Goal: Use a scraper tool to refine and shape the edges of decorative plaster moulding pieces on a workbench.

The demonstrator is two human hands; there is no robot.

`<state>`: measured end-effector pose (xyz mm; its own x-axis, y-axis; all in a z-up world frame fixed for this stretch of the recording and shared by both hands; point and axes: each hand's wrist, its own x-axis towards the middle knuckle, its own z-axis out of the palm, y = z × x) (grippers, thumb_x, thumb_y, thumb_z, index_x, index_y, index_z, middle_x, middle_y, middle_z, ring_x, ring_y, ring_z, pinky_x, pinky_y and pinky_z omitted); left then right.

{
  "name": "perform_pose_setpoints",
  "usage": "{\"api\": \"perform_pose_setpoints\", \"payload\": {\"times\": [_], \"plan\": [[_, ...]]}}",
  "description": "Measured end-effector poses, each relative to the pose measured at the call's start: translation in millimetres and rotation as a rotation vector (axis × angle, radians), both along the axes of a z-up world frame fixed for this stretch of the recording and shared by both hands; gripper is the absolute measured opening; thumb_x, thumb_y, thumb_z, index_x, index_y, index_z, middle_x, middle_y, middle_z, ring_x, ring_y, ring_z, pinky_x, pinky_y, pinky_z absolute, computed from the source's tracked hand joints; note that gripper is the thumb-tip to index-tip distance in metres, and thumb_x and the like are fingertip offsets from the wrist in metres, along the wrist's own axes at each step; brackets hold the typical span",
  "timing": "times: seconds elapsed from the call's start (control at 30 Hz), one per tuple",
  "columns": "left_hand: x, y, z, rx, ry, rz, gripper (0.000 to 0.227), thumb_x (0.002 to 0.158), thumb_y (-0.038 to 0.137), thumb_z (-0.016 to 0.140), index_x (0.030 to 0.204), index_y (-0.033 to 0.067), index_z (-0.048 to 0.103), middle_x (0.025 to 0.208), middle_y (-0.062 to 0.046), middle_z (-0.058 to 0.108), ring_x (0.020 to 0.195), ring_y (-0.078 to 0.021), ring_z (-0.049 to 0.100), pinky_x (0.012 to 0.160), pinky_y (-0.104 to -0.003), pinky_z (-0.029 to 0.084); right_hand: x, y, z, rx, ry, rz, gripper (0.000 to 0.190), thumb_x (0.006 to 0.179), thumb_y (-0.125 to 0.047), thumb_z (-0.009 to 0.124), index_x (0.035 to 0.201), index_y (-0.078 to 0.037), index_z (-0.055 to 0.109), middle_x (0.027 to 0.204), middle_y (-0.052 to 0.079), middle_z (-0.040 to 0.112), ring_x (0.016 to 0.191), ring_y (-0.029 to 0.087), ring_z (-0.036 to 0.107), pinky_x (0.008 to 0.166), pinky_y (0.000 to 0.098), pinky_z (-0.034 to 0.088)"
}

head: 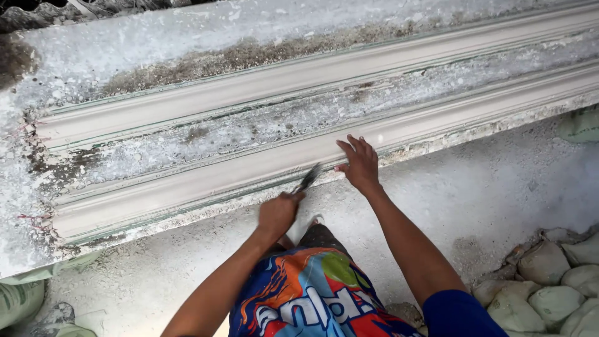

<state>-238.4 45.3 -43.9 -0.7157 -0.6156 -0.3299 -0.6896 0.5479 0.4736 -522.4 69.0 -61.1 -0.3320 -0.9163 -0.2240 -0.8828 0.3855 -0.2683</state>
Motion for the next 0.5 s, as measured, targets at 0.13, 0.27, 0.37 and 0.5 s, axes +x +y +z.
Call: {"api": "perform_pose_setpoints", "payload": {"times": [0.13, 0.27, 0.37, 0.5], "plan": [[-20.8, 6.9, -4.1, -0.033, 0.031, 0.01, 0.04, 0.103, 0.018, 0.047, 0.136, 0.0323, 0.063, 0.1, -0.018, 0.066, 0.083, -0.0418, 0.074, 0.066, -0.053, 0.062, 2.3, 0.8, 1.7, -0.008, 0.011, 0.001, 0.073, 0.086, -0.041, 0.077, 0.152, -0.037, 0.046, 0.162, 0.003, 0.038, 0.152, 0.037, 0.028, 0.119, 0.0652, 0.027], [0.7, 1.9, 2.1, 0.006, -0.05, 0.01, 0.042, 0.102, 0.019, 0.046, 0.137, 0.035, 0.062, 0.103, -0.016, 0.067, 0.085, -0.0413, 0.075, 0.068, -0.053, 0.062, 2.1, -0.8, 0.1, -0.01, 0.026, -0.003, 0.074, 0.086, -0.041, 0.077, 0.153, -0.038, 0.045, 0.161, 0.002, 0.038, 0.152, 0.035, 0.029, 0.119, 0.0635, 0.029], [-7.0, 6.3, 3.0, -0.001, -0.039, 0.018, 0.041, 0.101, 0.019, 0.046, 0.135, 0.0342, 0.064, 0.102, -0.018, 0.066, 0.084, -0.0421, 0.074, 0.068, -0.054, 0.062, 5.3, 0.9, 3.2, 0.018, 0.019, -0.005, 0.075, 0.086, -0.043, 0.077, 0.153, -0.041, 0.044, 0.162, 0.0, 0.037, 0.153, 0.034, 0.028, 0.12, 0.0624, 0.028], [-40.5, 10.7, 12.9, -0.016, 0.045, 0.031, 0.036, 0.103, 0.019, 0.045, 0.132, 0.0279, 0.065, 0.1, -0.019, 0.066, 0.084, -0.0438, 0.074, 0.069, -0.056, 0.061, -7.0, 0.6, 10.2, 0.052, 0.031, 0.041, 0.072, 0.089, -0.046, 0.073, 0.154, -0.045, 0.042, 0.163, -0.004, 0.036, 0.153, 0.03, 0.028, 0.119, 0.0607, 0.03]]}}
